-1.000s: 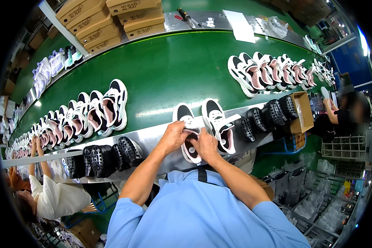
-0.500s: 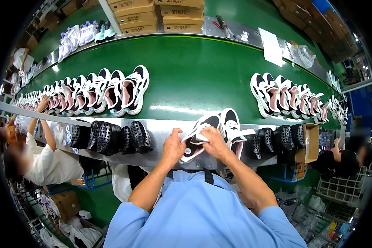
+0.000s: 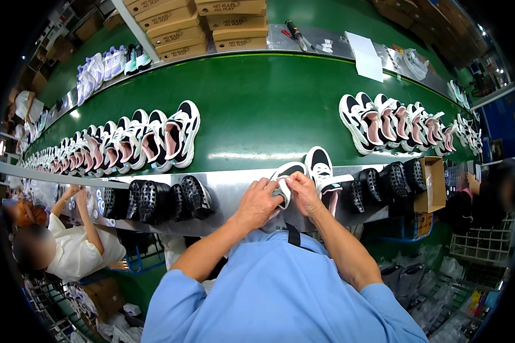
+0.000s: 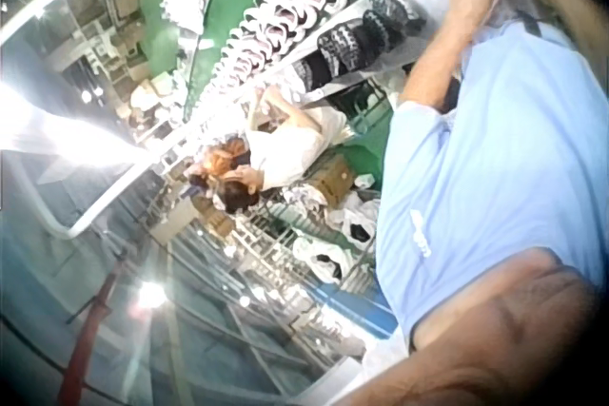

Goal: The person picks up and places black shoe components into white and black sneakers on a table, then picks up a pair of white sneakers from a bag and places the shoe components inside them.

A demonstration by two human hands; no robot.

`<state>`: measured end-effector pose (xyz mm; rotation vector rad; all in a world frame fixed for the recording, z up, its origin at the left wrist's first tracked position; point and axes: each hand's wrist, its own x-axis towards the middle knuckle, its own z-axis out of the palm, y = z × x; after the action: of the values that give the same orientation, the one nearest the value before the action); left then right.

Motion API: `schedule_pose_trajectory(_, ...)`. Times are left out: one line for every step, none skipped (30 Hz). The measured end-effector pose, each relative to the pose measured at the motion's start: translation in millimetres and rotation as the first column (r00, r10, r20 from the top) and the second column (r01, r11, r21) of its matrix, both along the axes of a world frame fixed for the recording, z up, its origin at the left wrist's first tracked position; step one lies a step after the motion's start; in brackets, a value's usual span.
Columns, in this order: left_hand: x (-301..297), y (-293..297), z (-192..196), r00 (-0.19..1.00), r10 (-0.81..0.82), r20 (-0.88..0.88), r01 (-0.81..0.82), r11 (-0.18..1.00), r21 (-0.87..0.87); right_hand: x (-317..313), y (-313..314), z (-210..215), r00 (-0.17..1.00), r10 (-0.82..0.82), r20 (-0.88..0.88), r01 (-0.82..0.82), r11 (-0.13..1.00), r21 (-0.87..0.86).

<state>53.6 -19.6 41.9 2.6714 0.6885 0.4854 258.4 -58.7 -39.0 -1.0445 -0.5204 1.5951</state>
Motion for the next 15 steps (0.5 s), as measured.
schedule_pose_trajectory(-3.0, 4.8, -2.6, 0.996, -0.09, -0.029, 0.091, 0.996, 0.027, -0.6, 0.0, 0.2, 1.0, 0.003, -0.018, -0.003, 1.0, -0.007)
schedule_pose_trajectory(-4.7, 9.9, -4.3, 0.982, -0.178, -0.061, 0.181, 0.982, 0.051, -0.1, -0.3, 0.9, 0.999, 0.006, -0.036, -0.006, 1.0, -0.014)
schedule_pose_trajectory(-6.1, 12.7, -6.3, 0.974, -0.223, -0.034, 0.225, 0.968, 0.108, 1.9, -2.6, 4.1, 0.997, 0.07, 0.041, -0.069, 0.997, -0.043)
schedule_pose_trajectory(-6.3, 15.4, -8.3, 0.972, -0.23, -0.053, 0.234, 0.967, 0.097, -2.2, -2.4, 18.5, 0.991, 0.103, 0.084, -0.1, 0.995, -0.029)
schedule_pose_trajectory(-8.9, 16.5, -9.5, 0.969, -0.234, -0.077, 0.24, 0.967, 0.085, -11.0, -2.5, 39.8, 0.983, 0.137, 0.121, -0.136, 0.991, -0.016)
schedule_pose_trajectory(-7.5, 18.2, -9.8, 0.964, -0.249, -0.093, 0.256, 0.963, 0.078, -13.3, -3.2, 52.1, 0.973, 0.158, 0.168, -0.16, 0.987, -0.001)
schedule_pose_trajectory(-7.5, 18.8, -11.4, 0.959, -0.272, -0.081, 0.278, 0.958, 0.073, -7.5, -6.8, 45.2, 0.95, 0.235, 0.206, -0.249, 0.967, 0.046)
schedule_pose_trajectory(-8.4, 19.5, -13.7, 0.954, -0.293, -0.069, 0.298, 0.952, 0.067, -8.1, -9.1, 41.2, 0.955, 0.222, 0.2, -0.232, 0.972, 0.032)
schedule_pose_trajectory(-7.5, 19.8, -16.0, 0.948, -0.313, -0.053, 0.316, 0.946, 0.064, -6.5, -11.9, 38.1, 0.958, 0.209, 0.198, -0.216, 0.976, 0.016)
schedule_pose_trajectory(-7.6, 19.2, -18.2, 0.943, -0.328, -0.057, 0.332, 0.939, 0.088, -5.2, -13.5, 34.3, 0.961, 0.198, 0.196, -0.202, 0.979, 0.0)
schedule_pose_trajectory(-8.8, 17.6, -20.1, 0.938, -0.341, -0.063, 0.346, 0.931, 0.111, -5.5, -12.6, 29.0, 0.981, 0.121, 0.15, -0.12, 0.993, -0.02)
schedule_pose_trajectory(-10.0, 16.8, -19.6, 0.931, -0.357, -0.071, 0.364, 0.922, 0.135, -5.9, -12.0, 23.8, 0.994, 0.071, 0.086, -0.068, 0.997, -0.03)
schedule_pose_trajectory(-12.4, 14.3, -18.7, 0.916, -0.384, -0.117, 0.399, 0.902, 0.166, -6.3, -11.7, 18.7, 1.0, 0.019, 0.021, -0.018, 0.999, -0.042)
schedule_pose_trajectory(-15.8, 10.5, -17.4, 0.898, -0.408, -0.164, 0.435, 0.879, 0.196, -6.6, -11.7, 13.7, 0.999, -0.033, -0.042, 0.031, 0.998, -0.058)
schedule_pose_trajectory(-19.5, 7.9, -15.7, 0.88, -0.425, -0.212, 0.467, 0.855, 0.224, -7.2, -9.4, 9.7, 0.997, -0.056, -0.053, 0.051, 0.993, -0.105)
